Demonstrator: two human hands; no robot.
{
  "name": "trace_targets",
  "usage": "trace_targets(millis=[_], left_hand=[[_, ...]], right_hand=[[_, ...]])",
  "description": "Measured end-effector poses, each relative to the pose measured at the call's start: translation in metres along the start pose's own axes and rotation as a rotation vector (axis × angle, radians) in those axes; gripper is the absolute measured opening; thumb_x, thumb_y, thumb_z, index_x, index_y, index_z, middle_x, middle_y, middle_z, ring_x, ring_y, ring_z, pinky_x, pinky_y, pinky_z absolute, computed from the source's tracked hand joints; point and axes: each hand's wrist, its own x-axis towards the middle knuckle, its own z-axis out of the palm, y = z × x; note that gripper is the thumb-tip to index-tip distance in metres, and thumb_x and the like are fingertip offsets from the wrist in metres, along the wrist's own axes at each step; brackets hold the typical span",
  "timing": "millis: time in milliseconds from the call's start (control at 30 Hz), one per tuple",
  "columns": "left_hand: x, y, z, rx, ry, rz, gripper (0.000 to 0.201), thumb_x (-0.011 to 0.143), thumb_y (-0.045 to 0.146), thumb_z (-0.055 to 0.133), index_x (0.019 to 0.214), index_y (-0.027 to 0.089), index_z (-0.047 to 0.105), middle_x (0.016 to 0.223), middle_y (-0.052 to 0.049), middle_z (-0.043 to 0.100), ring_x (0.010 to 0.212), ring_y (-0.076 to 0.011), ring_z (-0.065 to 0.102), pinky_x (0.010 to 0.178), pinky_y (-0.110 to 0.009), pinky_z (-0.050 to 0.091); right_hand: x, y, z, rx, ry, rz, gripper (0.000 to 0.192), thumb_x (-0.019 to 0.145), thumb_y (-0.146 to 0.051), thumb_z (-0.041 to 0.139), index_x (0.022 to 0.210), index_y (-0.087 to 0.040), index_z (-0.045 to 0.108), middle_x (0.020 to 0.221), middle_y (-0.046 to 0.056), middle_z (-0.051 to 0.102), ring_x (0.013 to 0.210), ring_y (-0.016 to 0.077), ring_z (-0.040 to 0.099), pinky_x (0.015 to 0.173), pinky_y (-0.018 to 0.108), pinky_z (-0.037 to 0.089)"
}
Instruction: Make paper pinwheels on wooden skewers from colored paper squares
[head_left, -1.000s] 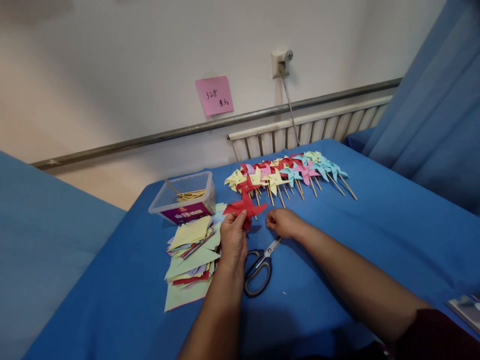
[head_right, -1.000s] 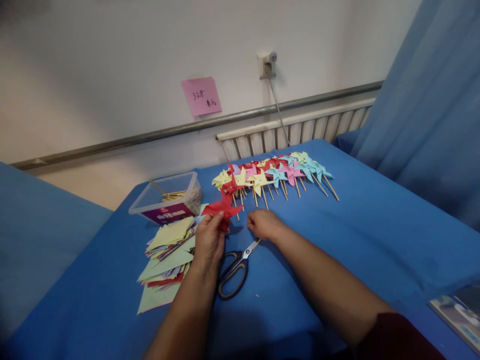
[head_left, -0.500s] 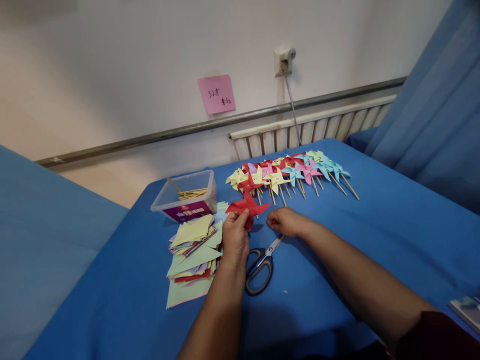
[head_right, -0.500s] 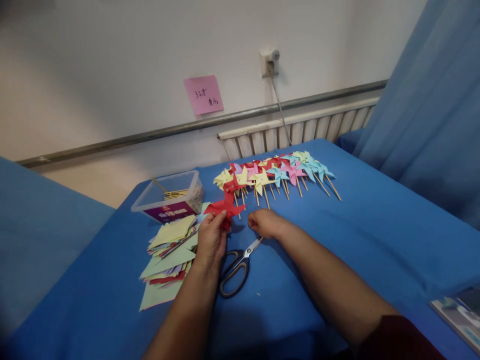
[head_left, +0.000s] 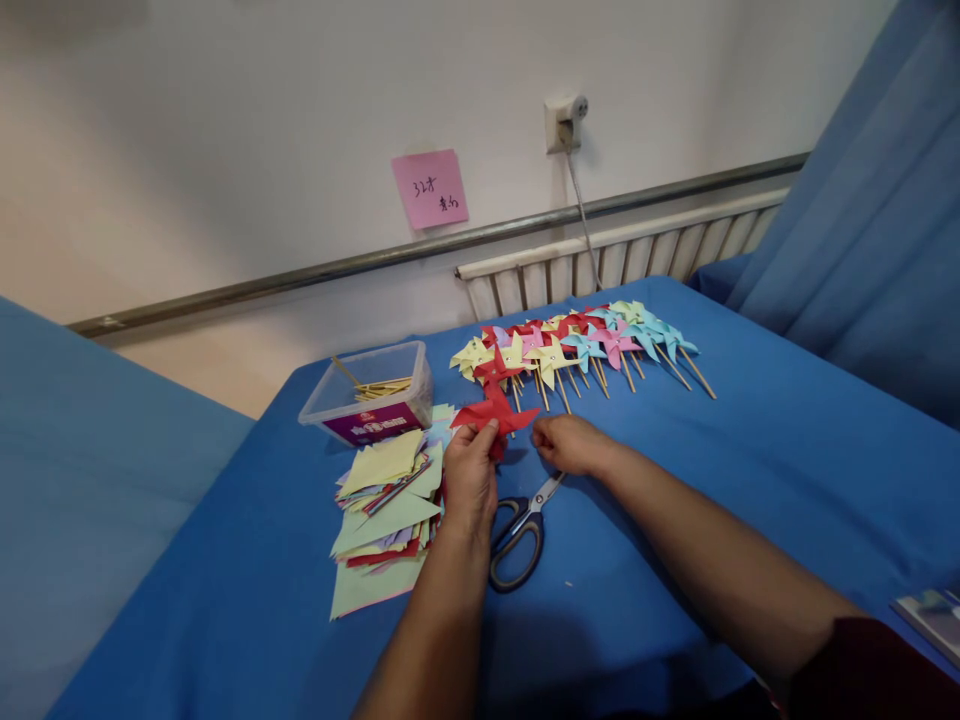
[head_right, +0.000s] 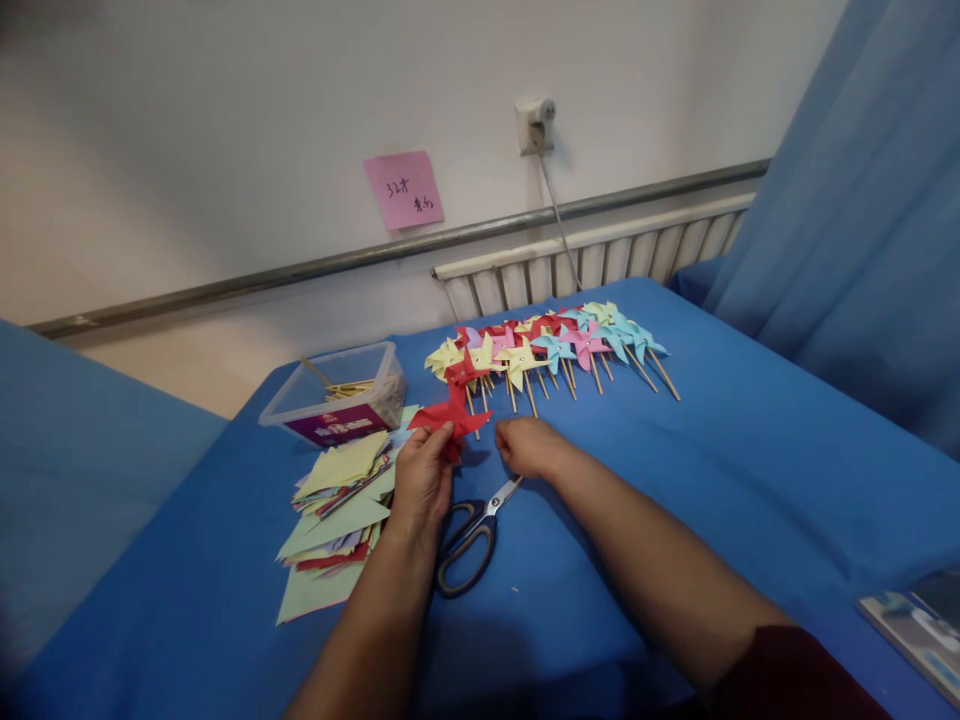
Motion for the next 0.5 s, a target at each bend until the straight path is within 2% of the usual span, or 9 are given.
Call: trace_targets(millis=[333, 500], left_hand=[[0.0004, -0.0009, -0.0005, 0.002, -0.01, 0.004, 0.024, 0.06, 0.027, 0.077, 0.062, 0.015, 0.055, 0.052, 0.003, 0.057, 0.046, -0.0088, 0.051, 0.047, -0.02, 0.036], [-0.0001, -0.0001, -0.0005, 0.003, -0.002, -0.006, 0.024, 0.06, 0.026, 0.077, 0.062, 0.015, 0.056, 0.052, 0.002, 0.058, 0.046, -0.0092, 0.052, 0.047, -0.02, 0.036]], right_hand=[[0.0046, -0.0001, 0.0049, 0.015, 0.019, -0.003, 0.018, 0.077, -0.015, 0.054, 0.089, -0.021, 0.066, 0.088, 0.004, 0.07, 0.08, 0.017, 0.06, 0.064, 0.024, 0.033], [0.0058, 0.0049, 0.0061, 0.075, 0.042, 0.014, 0.016, 0.078, -0.017, 0.054, 0.087, -0.019, 0.066, 0.082, 0.005, 0.069, 0.073, 0.0166, 0.059, 0.062, 0.025, 0.034]])
